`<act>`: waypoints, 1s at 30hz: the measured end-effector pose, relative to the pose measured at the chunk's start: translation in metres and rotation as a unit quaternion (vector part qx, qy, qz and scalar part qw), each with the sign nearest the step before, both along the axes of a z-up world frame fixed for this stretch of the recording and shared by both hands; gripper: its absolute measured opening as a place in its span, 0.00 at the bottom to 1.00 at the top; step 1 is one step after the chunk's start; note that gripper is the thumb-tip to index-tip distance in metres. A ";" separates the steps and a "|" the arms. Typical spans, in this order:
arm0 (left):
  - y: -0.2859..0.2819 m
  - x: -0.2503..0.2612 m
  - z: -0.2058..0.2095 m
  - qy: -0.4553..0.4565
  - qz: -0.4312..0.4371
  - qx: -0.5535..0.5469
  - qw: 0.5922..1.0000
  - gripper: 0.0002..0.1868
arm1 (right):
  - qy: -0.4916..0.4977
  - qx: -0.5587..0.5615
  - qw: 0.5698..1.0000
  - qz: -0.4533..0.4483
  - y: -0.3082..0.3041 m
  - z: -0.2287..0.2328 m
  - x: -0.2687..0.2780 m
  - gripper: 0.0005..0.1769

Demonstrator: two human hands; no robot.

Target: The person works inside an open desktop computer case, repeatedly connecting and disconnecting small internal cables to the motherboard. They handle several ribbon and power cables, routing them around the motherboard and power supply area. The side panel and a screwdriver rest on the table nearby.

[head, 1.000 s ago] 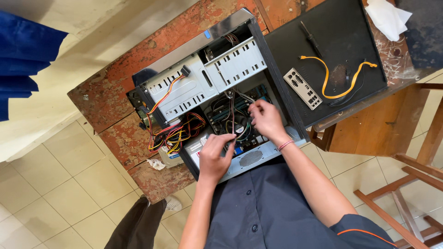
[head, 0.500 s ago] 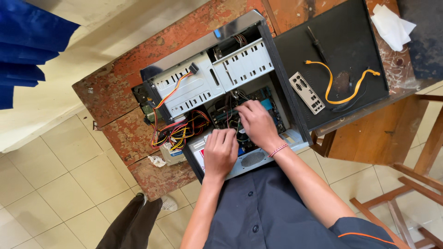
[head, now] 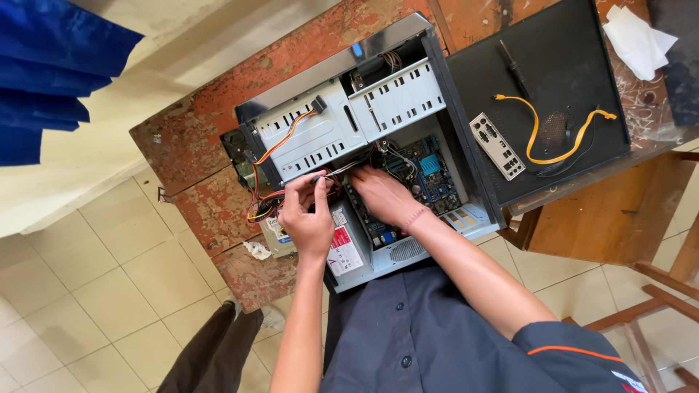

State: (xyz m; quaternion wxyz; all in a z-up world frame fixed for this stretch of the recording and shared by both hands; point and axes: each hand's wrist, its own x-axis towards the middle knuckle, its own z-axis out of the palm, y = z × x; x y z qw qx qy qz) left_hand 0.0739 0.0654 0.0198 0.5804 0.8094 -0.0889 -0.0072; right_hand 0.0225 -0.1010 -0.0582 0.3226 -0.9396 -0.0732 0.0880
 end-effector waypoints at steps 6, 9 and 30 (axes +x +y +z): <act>0.001 -0.001 -0.007 0.025 0.017 -0.029 0.999 0.04 | -0.052 -0.132 0.990 -0.025 0.028 -0.129 0.006 0.13; 0.000 0.001 -0.008 0.029 0.019 -0.035 0.999 0.04 | -0.065 -0.166 0.983 -0.032 0.030 -0.145 0.016 0.12; -0.003 -0.008 0.004 -0.027 -0.014 0.035 0.999 0.04 | -0.075 0.251 0.946 -0.192 -0.036 0.062 -0.063 0.08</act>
